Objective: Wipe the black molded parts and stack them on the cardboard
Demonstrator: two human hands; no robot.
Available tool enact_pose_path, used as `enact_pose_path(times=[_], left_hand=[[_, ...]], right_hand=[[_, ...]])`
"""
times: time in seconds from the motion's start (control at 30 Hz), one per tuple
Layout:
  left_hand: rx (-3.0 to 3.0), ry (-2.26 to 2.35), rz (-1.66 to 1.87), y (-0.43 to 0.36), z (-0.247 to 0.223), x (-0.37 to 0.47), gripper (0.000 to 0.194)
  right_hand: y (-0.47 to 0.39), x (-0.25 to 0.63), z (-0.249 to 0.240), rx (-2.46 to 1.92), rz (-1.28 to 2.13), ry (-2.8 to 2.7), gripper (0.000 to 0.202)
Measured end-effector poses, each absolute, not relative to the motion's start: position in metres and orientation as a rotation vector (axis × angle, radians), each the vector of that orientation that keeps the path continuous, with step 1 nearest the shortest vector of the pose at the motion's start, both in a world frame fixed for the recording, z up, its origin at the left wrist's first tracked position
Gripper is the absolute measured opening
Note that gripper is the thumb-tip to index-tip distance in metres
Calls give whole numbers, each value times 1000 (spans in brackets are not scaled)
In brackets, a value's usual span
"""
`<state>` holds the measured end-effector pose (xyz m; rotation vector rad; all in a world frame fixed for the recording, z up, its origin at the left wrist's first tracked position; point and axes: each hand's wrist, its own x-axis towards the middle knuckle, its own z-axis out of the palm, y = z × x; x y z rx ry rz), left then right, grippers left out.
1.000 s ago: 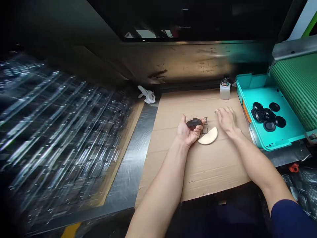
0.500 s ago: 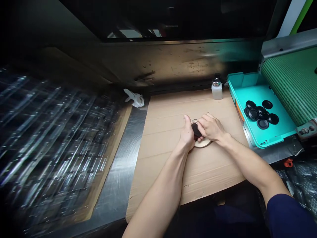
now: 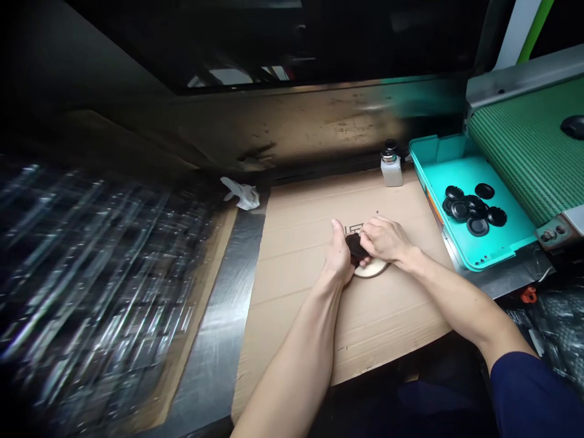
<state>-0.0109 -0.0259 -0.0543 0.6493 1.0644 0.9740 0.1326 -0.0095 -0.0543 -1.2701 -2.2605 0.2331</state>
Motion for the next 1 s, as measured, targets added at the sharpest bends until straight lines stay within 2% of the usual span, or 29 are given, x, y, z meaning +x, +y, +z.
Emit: enact_pose_path(times=[0.23,0.4,0.53,0.6,0.63,0.77,0.87,1.0], left_hand=[[54,703,960,-20,-31,-43,92],[98,615,985,-24,-24,-54,97],[396,610,1017,-28,-21,-51,77],[649,760,1122,-27,-29,-47,69],[818,895,1212,-26,-35,-45,72],[1587,1434,1503,-26,-55,-38,113],[1902,1518,1600,-31,-55,-35,119],[2002,1522,1766,-39,-45,-31,123]], right_hand=[[2,159,-59,-1590,150,-1978,26],[7,159,-64,-1787,159,-2136,25],[5,157,-59,-1812,175,-2132,27],[4,156,-58,-1820,181,-2123,27],[4,156,-58,-1823,182,-2118,28],[5,158,-59,-1817,187,-2106,29],[5,158,-59,-1807,194,-2107,30],[4,159,-57,-1816,207,-2099,30]])
